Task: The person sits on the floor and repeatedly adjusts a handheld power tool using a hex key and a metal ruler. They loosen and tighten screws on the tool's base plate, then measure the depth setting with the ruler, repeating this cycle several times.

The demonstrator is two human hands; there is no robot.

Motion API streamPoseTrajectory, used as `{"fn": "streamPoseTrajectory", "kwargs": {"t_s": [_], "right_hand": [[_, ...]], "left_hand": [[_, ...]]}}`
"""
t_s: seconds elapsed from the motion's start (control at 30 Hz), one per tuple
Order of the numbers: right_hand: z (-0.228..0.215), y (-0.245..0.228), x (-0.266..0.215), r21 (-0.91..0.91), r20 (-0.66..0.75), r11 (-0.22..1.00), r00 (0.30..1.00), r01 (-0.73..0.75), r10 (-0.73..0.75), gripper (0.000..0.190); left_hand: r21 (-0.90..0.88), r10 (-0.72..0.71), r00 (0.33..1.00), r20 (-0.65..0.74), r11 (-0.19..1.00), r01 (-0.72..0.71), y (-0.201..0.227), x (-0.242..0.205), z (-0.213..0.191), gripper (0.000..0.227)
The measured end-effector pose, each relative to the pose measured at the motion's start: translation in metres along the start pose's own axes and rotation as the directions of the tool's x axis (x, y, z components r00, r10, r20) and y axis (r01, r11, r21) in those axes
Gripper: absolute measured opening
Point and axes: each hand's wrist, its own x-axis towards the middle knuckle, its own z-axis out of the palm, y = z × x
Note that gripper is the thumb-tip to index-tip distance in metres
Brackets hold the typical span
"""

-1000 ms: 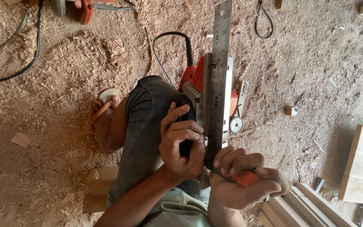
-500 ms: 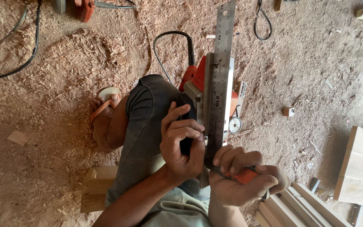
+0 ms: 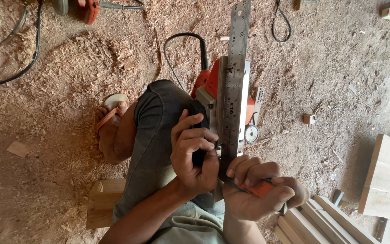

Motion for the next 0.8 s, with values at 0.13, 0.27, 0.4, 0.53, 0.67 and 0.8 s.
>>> {"fn": "streamPoseTrajectory", "kwargs": {"t_s": [0.13,0.27,0.4,0.53,0.67,0.8], "right_hand": [[0.0,0.0,0.0,0.003,0.003,1.0,1.0,0.007,-0.007,0.022],[0.003,0.0,0.003,0.048,0.021,0.999,1.0,0.012,-0.013,0.021],[0.002,0.001,0.003,0.063,0.044,0.998,0.998,0.031,-0.034,0.022],[-0.024,0.005,-0.011,0.022,-0.047,0.986,0.985,0.167,-0.166,0.027],[-0.121,0.069,0.016,-0.398,-0.143,0.884,0.935,0.245,-0.324,0.028],[-0.248,0.162,0.01,-0.974,-0.051,0.22,0.999,-0.046,-0.018,0.041]], "left_hand": [[-0.02,-0.019,1.0,0.006,1.0,0.019,0.0,0.0,-0.001,0.017],[-0.011,-0.01,1.0,0.011,1.0,0.01,0.0,0.0,-0.002,0.015],[-0.005,0.005,1.0,0.03,1.0,-0.005,0.001,0.003,-0.003,0.015],[0.026,0.044,0.999,0.029,0.999,-0.045,-0.002,0.006,-0.002,0.012],[0.046,0.046,0.998,0.042,0.998,-0.047,-0.002,0.0,-0.004,0.01],[0.062,0.031,0.999,0.039,0.998,-0.033,-0.004,-0.001,0.0,0.013]]}}
